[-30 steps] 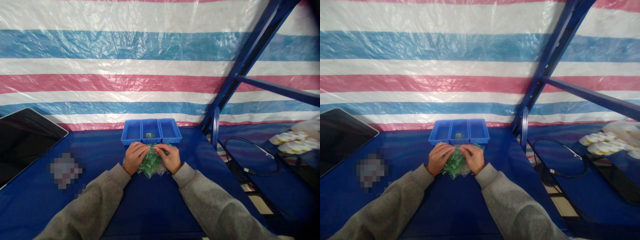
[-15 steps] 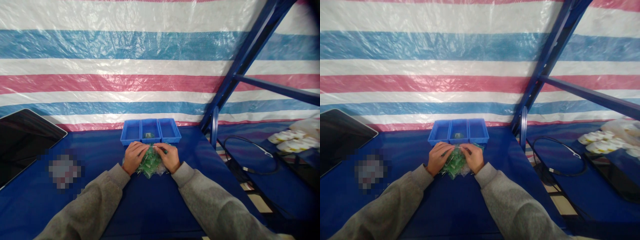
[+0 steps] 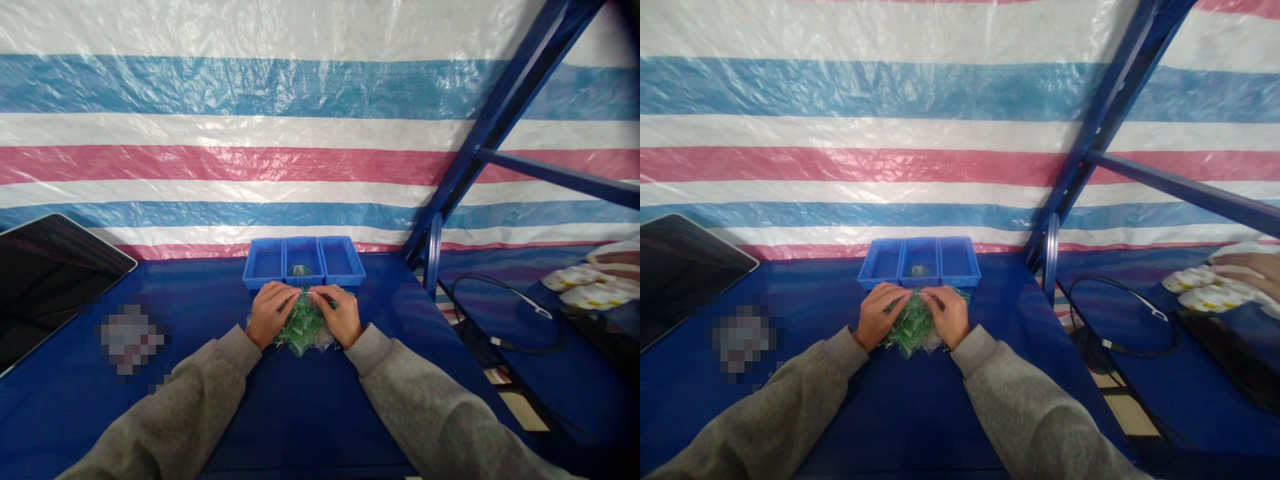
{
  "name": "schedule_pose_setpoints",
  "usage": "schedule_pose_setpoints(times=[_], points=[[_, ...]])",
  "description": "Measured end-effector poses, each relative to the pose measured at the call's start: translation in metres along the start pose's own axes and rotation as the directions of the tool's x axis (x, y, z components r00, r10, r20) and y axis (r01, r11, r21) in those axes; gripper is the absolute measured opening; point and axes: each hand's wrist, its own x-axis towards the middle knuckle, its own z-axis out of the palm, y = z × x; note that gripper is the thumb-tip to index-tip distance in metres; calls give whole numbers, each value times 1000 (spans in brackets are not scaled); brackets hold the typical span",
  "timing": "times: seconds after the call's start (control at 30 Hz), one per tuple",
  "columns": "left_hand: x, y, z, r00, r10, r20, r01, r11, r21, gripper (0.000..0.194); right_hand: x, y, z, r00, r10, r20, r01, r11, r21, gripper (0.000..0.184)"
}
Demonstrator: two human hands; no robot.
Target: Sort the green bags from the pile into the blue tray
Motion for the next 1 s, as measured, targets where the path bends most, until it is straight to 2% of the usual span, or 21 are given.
schedule_pose_setpoints(times=[0.37,0.57,0.67,0.8,1.0], points=[[1,1,2,998,-70,13,70,997,-30,10,3,-2,2,1000,9,15,-9,1000,-5,16],[10,-1,-6,993,-114,18,113,993,47,11,3,0,1,1000,5,-2,-5,1000,-9,15],[10,-5,-7,998,-58,37,56,997,50,11,4,2,1,1000,7,-15,-7,1000,-5,14],[4,-10,-4,1000,19,11,-19,999,39,10,3,1,1,1000,16,-22,-16,1000,4,14],[1,-10,-1,1000,20,20,-21,998,51,12,2,2,2,1000,21,-12,-21,1000,4,15]])
